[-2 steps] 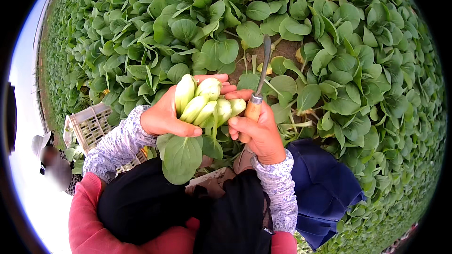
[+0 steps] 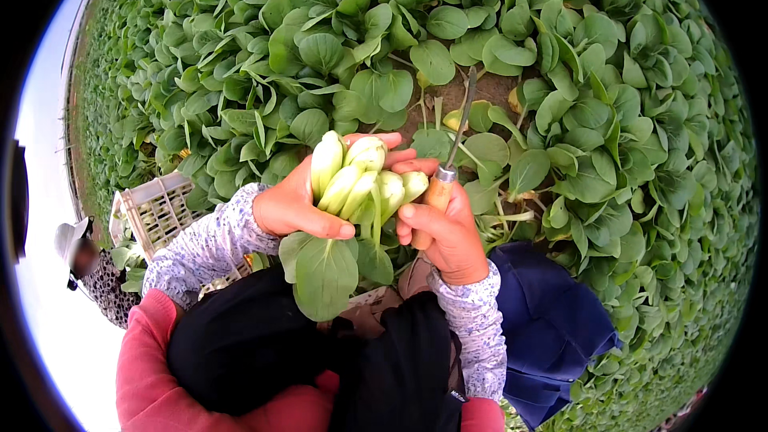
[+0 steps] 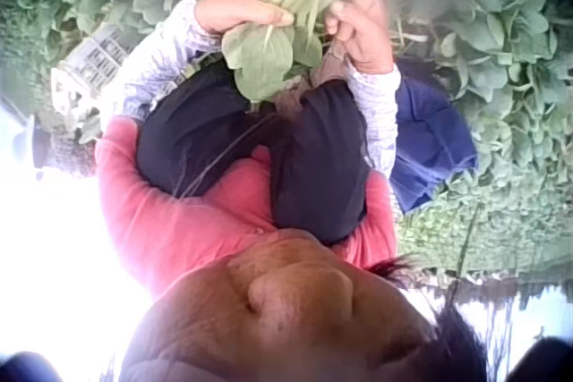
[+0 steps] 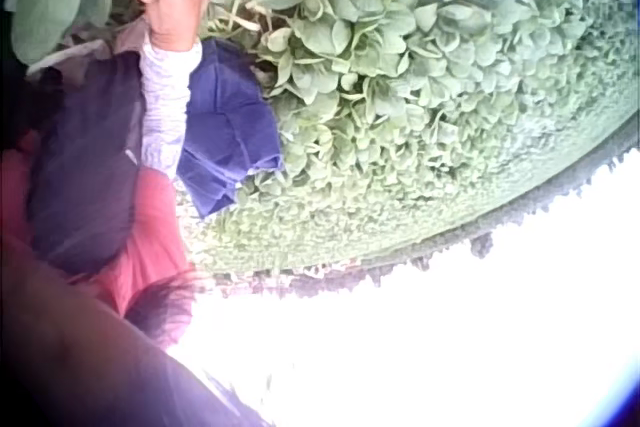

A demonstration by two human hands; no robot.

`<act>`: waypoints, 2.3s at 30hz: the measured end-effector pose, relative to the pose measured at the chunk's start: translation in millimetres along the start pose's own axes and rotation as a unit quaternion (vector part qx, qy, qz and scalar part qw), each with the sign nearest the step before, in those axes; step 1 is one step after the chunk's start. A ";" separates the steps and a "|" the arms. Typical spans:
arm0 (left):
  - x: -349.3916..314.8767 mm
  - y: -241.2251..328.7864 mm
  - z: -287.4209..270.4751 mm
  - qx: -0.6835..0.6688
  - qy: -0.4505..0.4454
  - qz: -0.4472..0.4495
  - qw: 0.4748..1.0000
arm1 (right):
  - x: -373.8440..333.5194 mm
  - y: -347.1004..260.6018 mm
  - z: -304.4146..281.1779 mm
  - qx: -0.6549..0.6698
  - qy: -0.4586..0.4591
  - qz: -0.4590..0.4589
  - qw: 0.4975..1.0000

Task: The person sits on the ground in a field and uses a sickle to cut bunches of leafy green vegetables. They trim the stems and place the harvested vegetables into a white plastic basket.

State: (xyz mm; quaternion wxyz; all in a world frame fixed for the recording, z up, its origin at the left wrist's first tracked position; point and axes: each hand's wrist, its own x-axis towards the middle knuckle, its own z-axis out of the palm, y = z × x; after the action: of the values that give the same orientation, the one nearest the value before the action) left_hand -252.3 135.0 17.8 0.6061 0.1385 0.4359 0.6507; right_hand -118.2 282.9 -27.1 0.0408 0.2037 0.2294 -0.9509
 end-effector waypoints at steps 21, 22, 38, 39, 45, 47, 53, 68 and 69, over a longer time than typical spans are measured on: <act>-51.2 -3.9 -103.5 0.823 0.136 -0.149 0.530 | 62.8 50.4 -35.8 -0.647 -0.043 -0.054 0.759; -54.3 -6.8 -100.2 0.822 0.132 -0.135 0.538 | 72.1 56.6 -34.5 -0.640 -0.036 -0.075 0.764; -82.9 -25.5 -112.2 0.817 0.147 -0.102 0.548 | 134.2 90.2 -25.3 -0.741 0.069 -0.075 0.664; -84.4 -26.3 -112.8 0.818 0.148 -0.105 0.547 | 134.0 89.7 -24.9 -0.750 0.065 -0.063 0.655; -86.4 -27.6 -112.1 0.810 0.147 -0.111 0.557 | 136.2 98.0 -53.2 -0.683 0.051 -0.051 0.727; -87.4 -28.6 -112.4 0.809 0.147 -0.111 0.558 | 138.1 103.1 -62.1 -0.613 0.048 -0.052 0.787; -90.0 -31.0 -114.1 0.806 0.151 -0.106 0.562 | 130.4 104.6 -57.0 -0.611 0.060 -0.062 0.787; -91.5 -33.2 -109.4 0.807 0.155 -0.108 0.559 | 131.6 103.0 -46.3 -0.601 0.068 -0.055 0.794; -90.7 -32.8 -108.7 0.807 0.152 -0.108 0.560 | 134.1 102.8 -45.1 -0.608 0.061 -0.042 0.790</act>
State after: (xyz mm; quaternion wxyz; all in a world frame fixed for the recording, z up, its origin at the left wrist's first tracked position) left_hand -286.8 5.3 -37.9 0.2317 0.4205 0.8766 -0.0318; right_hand -206.5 213.8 -161.4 0.1022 0.1842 0.7707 -0.6013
